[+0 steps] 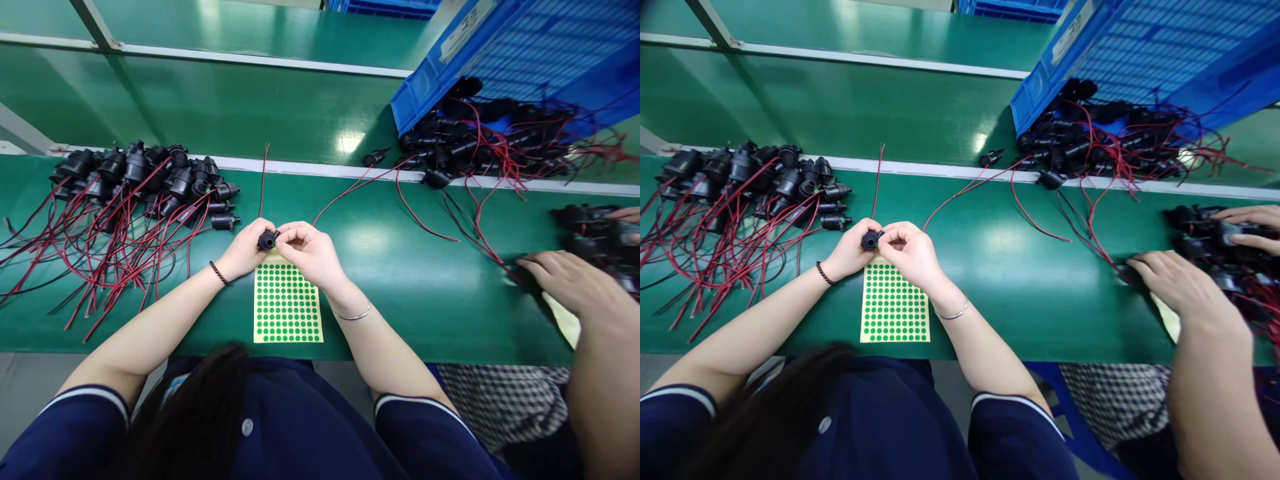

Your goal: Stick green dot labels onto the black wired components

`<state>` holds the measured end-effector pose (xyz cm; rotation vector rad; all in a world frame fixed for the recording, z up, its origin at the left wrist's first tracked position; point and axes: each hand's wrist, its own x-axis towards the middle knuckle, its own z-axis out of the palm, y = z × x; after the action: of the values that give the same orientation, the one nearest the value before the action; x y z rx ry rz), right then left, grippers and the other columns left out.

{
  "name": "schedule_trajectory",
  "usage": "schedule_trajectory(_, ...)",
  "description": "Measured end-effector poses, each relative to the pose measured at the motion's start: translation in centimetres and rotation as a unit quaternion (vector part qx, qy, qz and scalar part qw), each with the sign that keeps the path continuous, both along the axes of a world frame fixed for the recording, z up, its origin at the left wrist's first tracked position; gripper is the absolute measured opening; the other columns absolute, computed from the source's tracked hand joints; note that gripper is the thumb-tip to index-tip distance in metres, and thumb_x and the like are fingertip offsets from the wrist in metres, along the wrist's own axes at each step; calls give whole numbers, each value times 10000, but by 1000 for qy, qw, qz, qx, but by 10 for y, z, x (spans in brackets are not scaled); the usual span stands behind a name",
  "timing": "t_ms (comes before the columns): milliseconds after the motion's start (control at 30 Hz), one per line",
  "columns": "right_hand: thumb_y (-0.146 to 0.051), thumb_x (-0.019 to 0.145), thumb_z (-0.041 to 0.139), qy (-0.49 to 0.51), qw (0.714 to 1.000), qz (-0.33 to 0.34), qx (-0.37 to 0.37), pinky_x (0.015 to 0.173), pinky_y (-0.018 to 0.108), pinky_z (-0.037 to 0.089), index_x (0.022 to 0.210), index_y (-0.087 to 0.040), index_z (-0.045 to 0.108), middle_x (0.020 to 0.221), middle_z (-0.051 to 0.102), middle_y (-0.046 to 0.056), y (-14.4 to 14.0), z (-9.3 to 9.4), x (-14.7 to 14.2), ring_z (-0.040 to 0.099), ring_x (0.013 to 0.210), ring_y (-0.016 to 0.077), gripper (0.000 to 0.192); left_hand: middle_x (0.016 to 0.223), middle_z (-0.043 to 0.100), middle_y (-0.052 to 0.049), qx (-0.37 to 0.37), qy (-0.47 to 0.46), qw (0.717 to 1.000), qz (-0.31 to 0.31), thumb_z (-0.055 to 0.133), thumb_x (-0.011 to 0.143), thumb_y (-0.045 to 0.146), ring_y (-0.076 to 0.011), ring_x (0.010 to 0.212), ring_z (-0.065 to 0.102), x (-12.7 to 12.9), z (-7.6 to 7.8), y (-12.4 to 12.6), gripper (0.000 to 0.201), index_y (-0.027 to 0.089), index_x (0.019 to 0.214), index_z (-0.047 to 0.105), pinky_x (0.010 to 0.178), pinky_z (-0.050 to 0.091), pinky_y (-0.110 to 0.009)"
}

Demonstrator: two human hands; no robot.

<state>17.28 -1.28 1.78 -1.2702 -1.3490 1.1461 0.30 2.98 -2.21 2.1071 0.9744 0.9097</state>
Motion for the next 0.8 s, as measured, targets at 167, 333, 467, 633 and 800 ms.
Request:
schedule_trajectory(167,-180,751,659,-66,996,-26,60,726,313,608,725,-193,684,968,699,64,-3,0,-4,690,820,161,39,908,618,7,15,3,1000,12,548,744,41,-138,830,594,0,-2,0,252,207,930,514,757,487,-258)
schedule_trajectory(333,-163,755,638,-112,985,-48,121,755,327,605,727,-206,663,957,705,63,-6,2,-9,690,851,172,57,911,611,4,29,16,999,23,535,742,42,-144,816,585,0,-3,-1,257,210,935,508,748,483,-270)
schedule_trajectory(467,-170,748,643,-81,989,-55,109,762,329,604,784,-219,636,946,697,47,-7,-1,-12,682,859,171,61,924,607,-5,55,11,998,22,507,736,24,-154,831,588,0,-3,-2,288,215,951,490,752,484,-286)
schedule_trajectory(633,-220,724,679,59,996,-57,39,781,332,613,910,-226,598,924,667,21,-4,-7,-15,672,818,153,203,982,578,-30,105,-23,994,11,526,759,47,-162,871,586,3,-2,-7,328,216,1030,448,776,498,-308)
schedule_trajectory(800,-244,717,717,112,992,-46,29,836,335,606,920,-235,598,947,661,19,-3,-7,-15,658,851,149,236,1040,559,-46,115,-60,991,8,535,803,81,-167,937,580,6,-3,-9,335,218,1081,407,817,499,-328)
